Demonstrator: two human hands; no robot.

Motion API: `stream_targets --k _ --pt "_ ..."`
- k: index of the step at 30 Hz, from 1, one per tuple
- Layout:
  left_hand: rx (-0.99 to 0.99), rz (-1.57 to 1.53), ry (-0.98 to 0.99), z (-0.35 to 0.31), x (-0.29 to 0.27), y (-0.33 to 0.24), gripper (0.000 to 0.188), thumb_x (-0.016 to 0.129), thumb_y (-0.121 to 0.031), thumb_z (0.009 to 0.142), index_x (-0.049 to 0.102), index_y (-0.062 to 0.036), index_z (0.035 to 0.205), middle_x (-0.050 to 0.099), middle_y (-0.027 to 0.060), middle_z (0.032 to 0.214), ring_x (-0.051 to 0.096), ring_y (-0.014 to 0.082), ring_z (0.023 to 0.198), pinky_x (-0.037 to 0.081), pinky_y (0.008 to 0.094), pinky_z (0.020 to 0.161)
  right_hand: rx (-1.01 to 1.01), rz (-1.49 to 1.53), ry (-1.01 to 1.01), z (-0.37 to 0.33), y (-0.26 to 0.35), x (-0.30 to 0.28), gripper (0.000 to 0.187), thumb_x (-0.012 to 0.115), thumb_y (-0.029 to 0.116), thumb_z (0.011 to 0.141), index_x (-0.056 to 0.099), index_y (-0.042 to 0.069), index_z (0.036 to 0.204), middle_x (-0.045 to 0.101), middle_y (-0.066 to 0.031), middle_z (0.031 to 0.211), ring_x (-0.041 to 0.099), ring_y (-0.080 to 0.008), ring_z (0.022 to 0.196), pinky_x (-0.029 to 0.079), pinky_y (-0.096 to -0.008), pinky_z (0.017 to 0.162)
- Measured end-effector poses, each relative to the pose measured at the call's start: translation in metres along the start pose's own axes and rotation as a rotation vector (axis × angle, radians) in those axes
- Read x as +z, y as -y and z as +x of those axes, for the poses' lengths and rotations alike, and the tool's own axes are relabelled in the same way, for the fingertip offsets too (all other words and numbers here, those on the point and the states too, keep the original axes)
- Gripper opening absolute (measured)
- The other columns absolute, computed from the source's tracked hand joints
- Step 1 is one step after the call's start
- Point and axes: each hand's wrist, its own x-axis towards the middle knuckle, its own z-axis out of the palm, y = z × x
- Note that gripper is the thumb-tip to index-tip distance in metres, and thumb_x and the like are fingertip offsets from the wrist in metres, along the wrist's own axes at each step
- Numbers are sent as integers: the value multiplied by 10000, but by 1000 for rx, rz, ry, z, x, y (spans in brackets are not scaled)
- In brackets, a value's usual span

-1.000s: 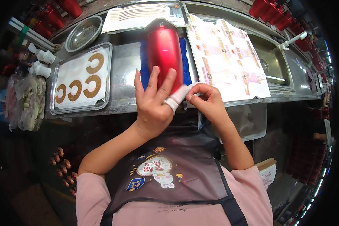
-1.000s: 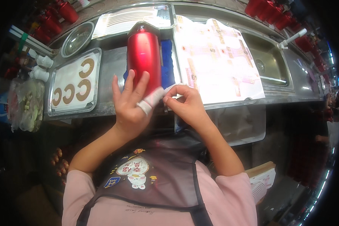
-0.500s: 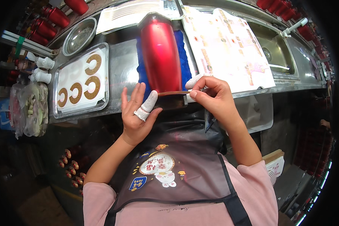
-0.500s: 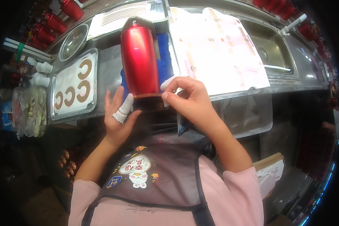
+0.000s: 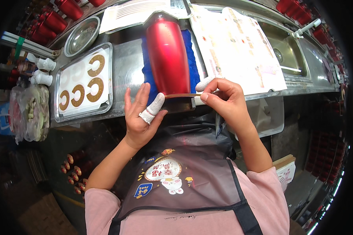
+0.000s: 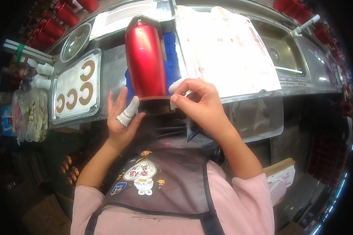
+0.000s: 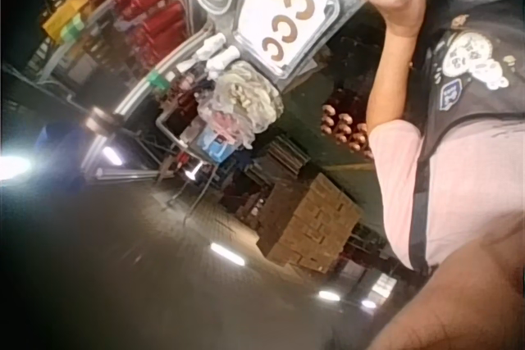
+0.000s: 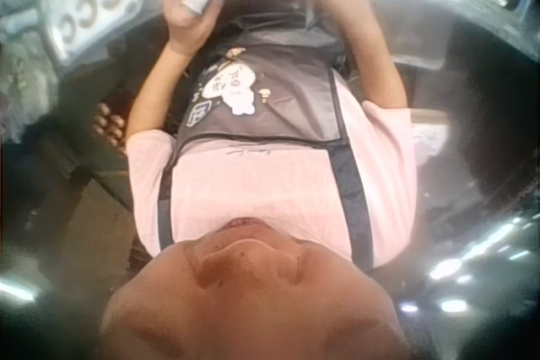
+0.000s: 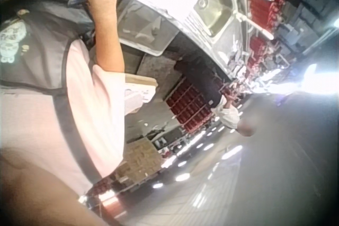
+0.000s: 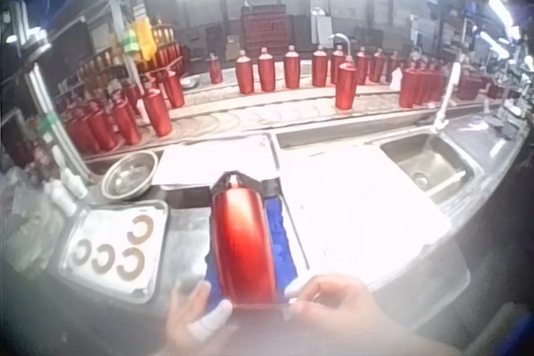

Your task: The person applies a red paper label to a red metal can, smooths it, and then uses a handheld tool to press the label edges. They repeat this process with another can, handling paper labels and a small tool throughout.

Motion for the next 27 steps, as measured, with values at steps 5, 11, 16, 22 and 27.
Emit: stream_targets --k 5,11,16,22,27 --pt "59 51 4 10 -2 -4 466 833 -116 795 739 -125 1251 520 212 1511 566 424 1317 254 644 1159 24 -17 -8 8 -16 -5 95 726 61 887 665 8 837 635 18 819 532 -3 667 401 -179 589" --pt "129 154 30 20 -2 -10 462 826 -109 783 748 -156 1236 537 230 1484 587 424 1290 278 650 1148 41 22 -16 10 -19 -2 93 730 61 887 665 18 837 631 34 808 524 2 672 398 -176 601" --pt "101 131 32 18 -5 -9 465 819 -105 787 748 -161 1243 517 247 1498 585 414 1302 274 637 1152 4 16 15 2 -7 0 96 747 39 882 663 30 836 614 52 802 507 12 681 380 -169 602" --pt "88 135 30 17 -4 -10 460 812 -110 798 750 -168 1250 515 250 1500 589 413 1301 267 633 1154 8 -3 -10 4 -12 -2 95 713 58 902 670 -1 843 660 -17 915 585 -23 683 442 -190 599" --pt "113 177 35 26 -5 -17 470 813 -127 775 761 -234 1230 556 246 1460 616 446 1246 291 647 1134 32 72 -8 11 -24 -3 82 727 51 895 673 7 852 644 18 857 562 -17 748 447 -177 665"
